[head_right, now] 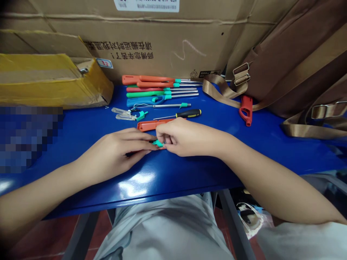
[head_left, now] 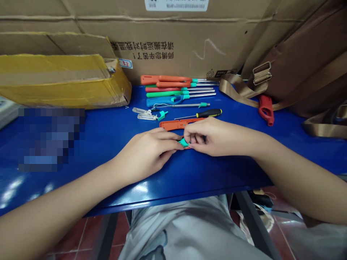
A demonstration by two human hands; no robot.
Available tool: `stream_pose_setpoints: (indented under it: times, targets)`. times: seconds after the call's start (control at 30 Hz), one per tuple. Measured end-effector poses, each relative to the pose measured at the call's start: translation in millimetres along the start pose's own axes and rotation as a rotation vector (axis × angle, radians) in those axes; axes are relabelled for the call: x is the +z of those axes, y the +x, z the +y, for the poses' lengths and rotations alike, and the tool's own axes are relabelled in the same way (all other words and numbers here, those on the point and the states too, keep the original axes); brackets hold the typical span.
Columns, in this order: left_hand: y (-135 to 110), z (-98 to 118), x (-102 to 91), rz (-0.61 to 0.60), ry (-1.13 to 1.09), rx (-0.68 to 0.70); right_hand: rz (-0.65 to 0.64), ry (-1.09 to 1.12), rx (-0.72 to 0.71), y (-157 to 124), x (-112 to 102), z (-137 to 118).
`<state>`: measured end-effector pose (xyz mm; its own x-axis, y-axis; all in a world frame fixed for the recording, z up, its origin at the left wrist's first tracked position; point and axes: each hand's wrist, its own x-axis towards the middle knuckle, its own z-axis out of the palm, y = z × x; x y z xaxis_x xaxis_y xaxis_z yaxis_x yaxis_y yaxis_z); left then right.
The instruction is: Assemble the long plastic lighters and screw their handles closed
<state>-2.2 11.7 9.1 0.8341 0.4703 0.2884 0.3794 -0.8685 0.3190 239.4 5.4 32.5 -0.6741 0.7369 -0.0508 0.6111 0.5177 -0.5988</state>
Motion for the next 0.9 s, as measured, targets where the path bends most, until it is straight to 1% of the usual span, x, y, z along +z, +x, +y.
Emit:
stream_pose_setpoints:
  times: [0.17,0.33,0.57,0.67,0.73,0.83,0.9]
  targets:
    - [0.5,0.2,-0.2,0.000,-0.004,0.002,0.002,0.004,-0.007,-1.5,-1.6,0.0]
    - [0.0,0.3,1.2,0.002,0.004,-0.010,-0.028,-0.034,-0.020,-3.6,-4.2,-1.4]
    - [-1.4,1.5,2.0,0.011,0.026,-0.010,-0.030,-0.043,0.010,-2.6,-6.0,-4.0]
    - [-1.2,1.2,1.5,0.011,-0.028,-0.041,-0.022,-0.052,0.003,-2.4,-5.8,-3.5]
    - [-0.8,0.8,1.4,-0.006,-0.078,-0.084,-0.010,-0.047,-0.004,-2.5,-5.3,-2.7]
    - [0.2,-0.1,1.4,-0.017,-0.129,-0.145,0.006,-0.008,0.003,-2.8,-4.5,-1.1]
    - [1.6,-1.7,-0.1,-0.007,-0.137,-0.155,-0.005,0.026,0.019,-3.0,-4.3,0.0]
